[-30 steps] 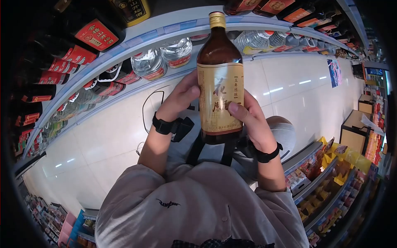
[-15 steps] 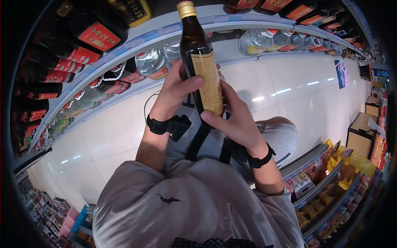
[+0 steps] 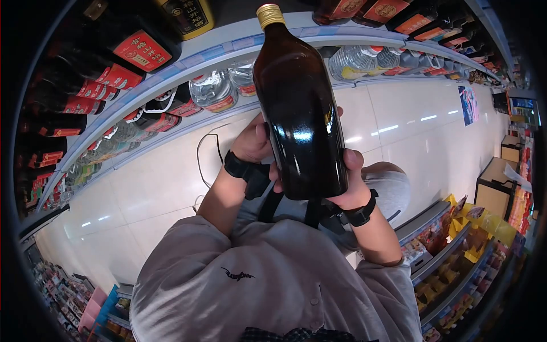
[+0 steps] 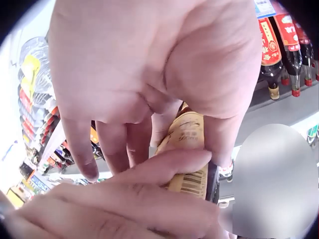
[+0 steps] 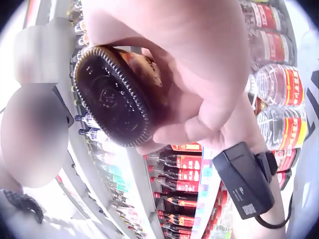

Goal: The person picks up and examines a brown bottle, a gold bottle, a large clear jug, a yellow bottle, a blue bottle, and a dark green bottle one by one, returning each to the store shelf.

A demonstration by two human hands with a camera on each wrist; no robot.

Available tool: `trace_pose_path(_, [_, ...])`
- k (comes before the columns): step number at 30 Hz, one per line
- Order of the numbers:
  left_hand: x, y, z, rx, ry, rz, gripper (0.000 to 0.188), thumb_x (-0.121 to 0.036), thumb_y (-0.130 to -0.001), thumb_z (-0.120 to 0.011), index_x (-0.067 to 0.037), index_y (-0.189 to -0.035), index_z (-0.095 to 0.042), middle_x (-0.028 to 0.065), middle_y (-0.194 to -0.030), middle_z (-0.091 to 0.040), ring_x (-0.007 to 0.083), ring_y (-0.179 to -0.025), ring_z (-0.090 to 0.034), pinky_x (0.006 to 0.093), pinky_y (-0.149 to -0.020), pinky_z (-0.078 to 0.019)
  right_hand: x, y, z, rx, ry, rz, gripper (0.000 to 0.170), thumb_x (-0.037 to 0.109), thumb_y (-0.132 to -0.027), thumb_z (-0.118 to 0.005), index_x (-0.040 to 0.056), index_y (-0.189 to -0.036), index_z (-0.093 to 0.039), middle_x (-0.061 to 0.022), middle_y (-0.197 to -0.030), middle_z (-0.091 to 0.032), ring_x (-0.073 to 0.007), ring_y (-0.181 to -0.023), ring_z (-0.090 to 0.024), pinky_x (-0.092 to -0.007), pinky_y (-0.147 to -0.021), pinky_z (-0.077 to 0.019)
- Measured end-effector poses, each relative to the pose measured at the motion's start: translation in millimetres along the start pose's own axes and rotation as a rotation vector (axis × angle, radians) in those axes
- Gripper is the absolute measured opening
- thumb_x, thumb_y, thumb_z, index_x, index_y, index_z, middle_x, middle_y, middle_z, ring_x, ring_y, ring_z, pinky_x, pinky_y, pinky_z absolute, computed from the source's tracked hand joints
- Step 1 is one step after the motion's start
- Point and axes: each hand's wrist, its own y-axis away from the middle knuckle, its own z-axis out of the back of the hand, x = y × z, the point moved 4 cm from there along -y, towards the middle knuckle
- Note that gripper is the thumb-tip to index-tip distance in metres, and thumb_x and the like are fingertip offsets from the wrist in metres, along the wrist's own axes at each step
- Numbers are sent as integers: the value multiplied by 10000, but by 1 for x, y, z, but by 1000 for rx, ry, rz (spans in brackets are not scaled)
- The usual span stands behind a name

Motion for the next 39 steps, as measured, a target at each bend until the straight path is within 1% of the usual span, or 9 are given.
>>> trace_pose_path(4, [1, -4, -8, -57, 175, -8, 1127, -568, -691, -805, -58, -1514, -228, 265, -1481, -333, 372, -1302, -473, 498, -1026, -493, -4, -6, 3, 160, -42, -28, 1039, 754, -763, -599, -32, -1413, -396, -254, -1223, -588, -354, -1088, -623, -461, -922, -532])
trace_pose_path(6, [-3, 1, -3, -47, 227, 2, 1132, -591, -672, -798, -52, -1502, -249, 257, -1467, -352, 368, -1265, -507, 485, -1003, -512, -4, 3, 20, -220, 223, 8, 935, 686, -812, -625, -19, -1395, -434, -168, -1197, -621, -265, -1085, -625, -400, -934, -524])
trace_pose_path(10, [-27, 12, 17, -59, -77, -14, 1224, -794, -642, -666, -9, -1495, -270, 223, -1422, -451, 314, -1280, -509, 447, -1046, -470, 8, -6, 25, -245, 658, 177, 552, 398, -942, -634, -51, -1259, -580, -88, -1093, -664, -128, -1029, -590, -276, -927, -452])
trace_pose_path(15, [-61, 20, 15, -332, -488, -24, 991, -252, -622, -920, -11, -1422, -387, 110, -1280, -593, 192, -1175, -583, 350, -1001, -459, 9, -14, 17, -435, 980, 393, 844, 236, -801, -798, -39, -1441, -321, -162, -1205, -590, -184, -1070, -591, -309, -921, -471])
trace_pose_path(18, [-60, 6, -1, -421, -841, -49, 977, -191, -606, -919, -9, -1411, -396, 96, -1211, -612, 184, -1122, -596, 350, -992, -460, 2, -20, 19, -528, 1284, 485, 871, 226, -765, -818, -21, -1440, -325, -166, -1178, -592, -203, -1066, -596, -315, -933, -471])
trace_pose_path(22, [-48, 3, 3, -483, -936, -142, 954, -241, -640, -904, 4, -1407, -393, 89, -1166, -612, 181, -1042, -605, 347, -937, -475, 2, -15, 21, -475, 563, 203, 823, 140, -747, -802, -39, -1418, -362, -145, -1211, -595, -195, -1114, -590, -325, -946, -466])
trace_pose_path(26, [-59, 5, -9, -425, -601, -151, 730, -360, -844, -752, -2, -1388, -422, 50, -1094, -618, 154, -971, -595, 311, -850, -487, -4, -9, 15, -102, 66, 119, 797, 384, -825, -698, -48, -1409, -370, -184, -1257, -560, -265, -1165, -567, -392, -946, -494])
trace_pose_path(30, [-53, 12, 3, -341, -514, -53, 616, -394, -907, -673, -10, -1346, -474, 35, -1084, -616, 127, -937, -585, 277, -785, -479, -10, -10, 4, -56, 37, -11, 1051, 679, -711, -685, -11, -1427, -349, -265, -1178, -566, -350, -993, -625, -410, -868, -518])
trace_pose_path(39, [-49, 16, -2, -420, -392, 84, 477, -305, -960, -613, 4, -1307, -505, 63, -1130, -620, 121, -975, -600, 282, -831, -498, -13, -12, 7, 3, 73, -5, 1002, 724, -787, -544, -4, -1444, -341, -304, -1245, -569, -334, -981, -678, -289, -713, -558])
